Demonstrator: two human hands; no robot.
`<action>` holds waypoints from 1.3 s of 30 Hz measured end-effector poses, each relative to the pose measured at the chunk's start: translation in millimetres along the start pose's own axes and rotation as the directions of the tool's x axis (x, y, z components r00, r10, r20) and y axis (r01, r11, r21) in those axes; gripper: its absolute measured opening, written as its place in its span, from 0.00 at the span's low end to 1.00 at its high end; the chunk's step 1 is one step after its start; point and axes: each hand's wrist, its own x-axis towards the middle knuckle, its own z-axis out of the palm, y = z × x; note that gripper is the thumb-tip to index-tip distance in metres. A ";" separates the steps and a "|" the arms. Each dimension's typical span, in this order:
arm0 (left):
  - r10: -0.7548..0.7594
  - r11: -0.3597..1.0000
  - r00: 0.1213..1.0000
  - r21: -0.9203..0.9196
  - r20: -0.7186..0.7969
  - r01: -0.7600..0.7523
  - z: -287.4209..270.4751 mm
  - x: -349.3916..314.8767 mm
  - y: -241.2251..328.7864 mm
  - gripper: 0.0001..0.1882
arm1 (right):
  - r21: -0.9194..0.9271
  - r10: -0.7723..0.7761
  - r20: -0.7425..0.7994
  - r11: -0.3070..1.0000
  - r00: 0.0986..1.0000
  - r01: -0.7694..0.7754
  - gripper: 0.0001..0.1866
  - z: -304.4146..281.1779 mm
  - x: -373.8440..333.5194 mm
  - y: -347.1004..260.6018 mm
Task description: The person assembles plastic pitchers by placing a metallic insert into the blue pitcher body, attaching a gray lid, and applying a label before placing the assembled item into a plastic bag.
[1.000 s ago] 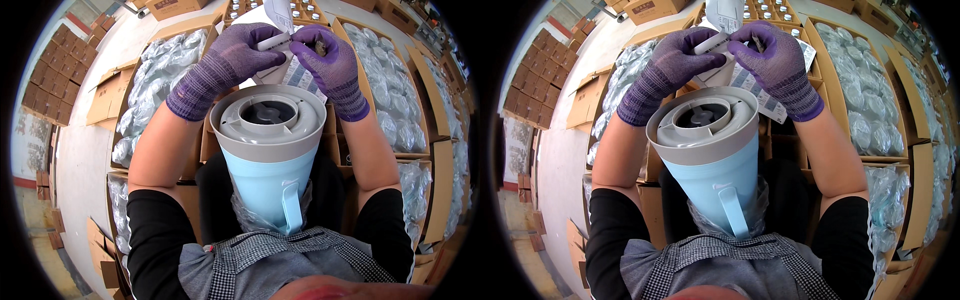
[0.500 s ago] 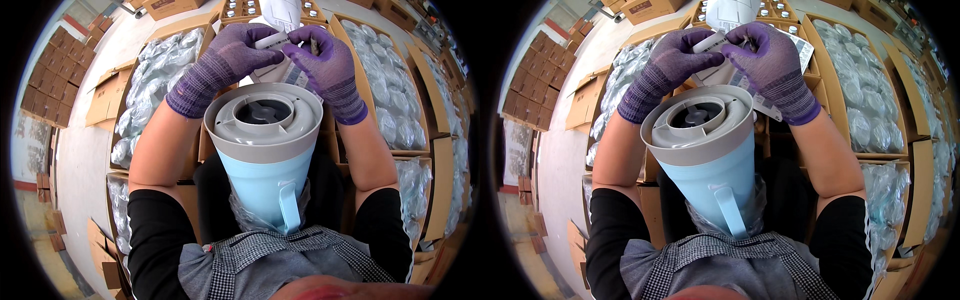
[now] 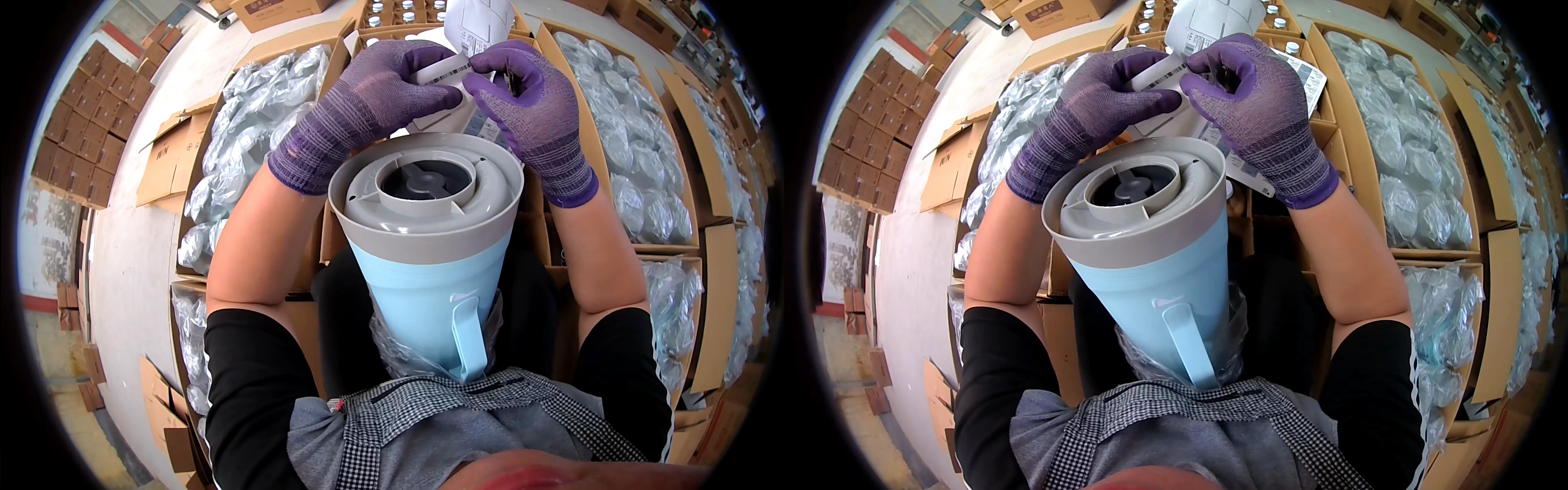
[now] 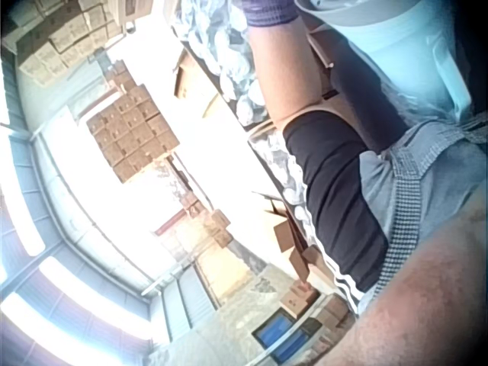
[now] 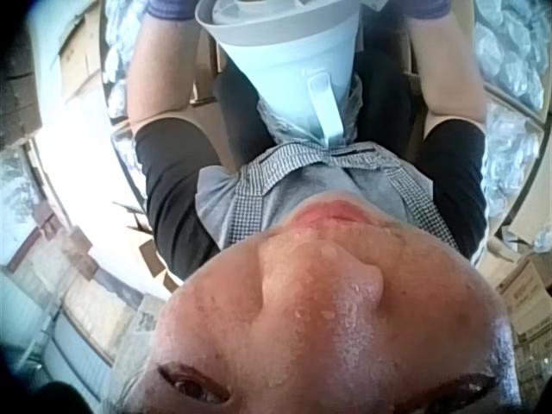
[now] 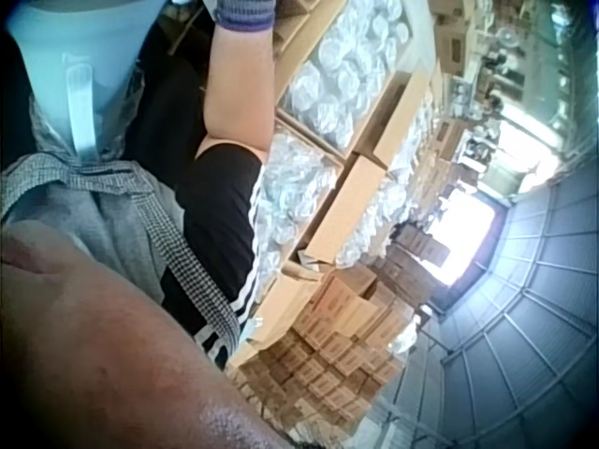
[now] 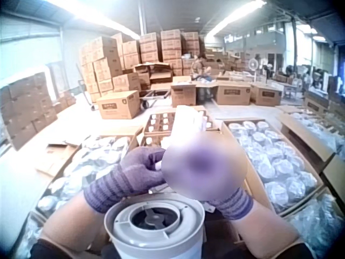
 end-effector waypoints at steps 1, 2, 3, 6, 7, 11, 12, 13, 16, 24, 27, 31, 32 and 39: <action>-0.013 1.000 1.000 0.026 0.002 0.013 0.5 0.8 2.1 0.23 | 0.001 -0.023 -0.023 1.000 0.999 0.023 0.14 0.9 -0.5 3.0; -0.026 0.998 1.000 0.052 0.004 0.026 0.9 1.9 4.2 0.23 | -0.006 0.019 -0.018 1.000 1.000 -0.019 0.14 -1.0 -1.7 3.8; -0.044 0.996 0.999 0.082 0.001 0.043 0.0 1.2 5.2 0.23 | -0.008 0.057 -0.011 0.998 0.998 -0.057 0.14 -1.3 -0.8 -0.5; 0.019 0.999 1.000 -0.030 -0.006 -0.019 0.4 2.1 -5.5 0.28 | 0.090 0.149 0.027 0.984 0.988 -0.151 0.13 -2.1 -0.2 -1.5; 0.006 1.000 1.000 -0.018 0.003 -0.006 -0.5 1.9 -5.4 0.28 | 0.137 0.175 0.044 0.974 0.984 -0.180 0.12 -3.6 -0.2 -0.2; -0.018 1.000 1.000 -0.022 0.023 0.018 -0.8 -1.3 -1.6 0.25 | 0.323 0.214 0.146 0.913 0.966 -0.251 0.12 -9.4 1.8 10.6; -0.015 0.999 1.000 -0.036 0.025 0.016 -0.5 -1.8 -1.2 0.23 | 0.356 0.228 0.167 0.893 0.959 -0.275 0.12 -10.2 1.8 13.5; -0.004 0.999 1.000 -0.045 0.030 0.006 -0.8 -1.6 -1.9 0.24 | 0.389 0.241 0.188 0.872 0.952 -0.298 0.13 -11.1 1.6 16.8; 0.000 0.999 1.000 -0.045 0.030 0.001 -0.9 -0.8 -4.4 0.25 | 0.547 0.148 0.224 0.799 0.963 -0.250 0.13 -13.0 -0.2 27.7; -0.068 0.997 0.998 -0.043 0.013 0.069 -1.0 -1.7 -2.6 0.27 | 0.054 0.085 0.027 0.995 0.996 -0.086 0.12 -1.5 -3.5 -0.7; -0.086 0.995 0.994 -0.043 0.070 0.089 -8.6 1.8 -9.3 0.28 | 0.318 0.248 0.143 0.905 0.958 -0.282 0.12 -10.8 -1.3 13.0; -0.159 0.987 0.984 0.016 0.076 0.158 -34.1 21.4 -30.1 0.29 | 0.605 0.189 0.103 0.767 0.977 -0.212 0.08 -31.2 -1.9 66.4; -0.135 0.982 0.990 0.130 -0.043 0.139 -38.1 27.6 -38.1 0.28 | 0.669 0.175 0.061 0.724 0.983 -0.170 0.07 -39.0 -2.8 80.0; 0.583 0.673 0.720 0.720 -0.376 -0.170 -38.2 -1.1 8.0 0.20 | 0.713 0.456 -0.346 0.696 0.820 -0.086 0.07 -39.0 -25.2 8.7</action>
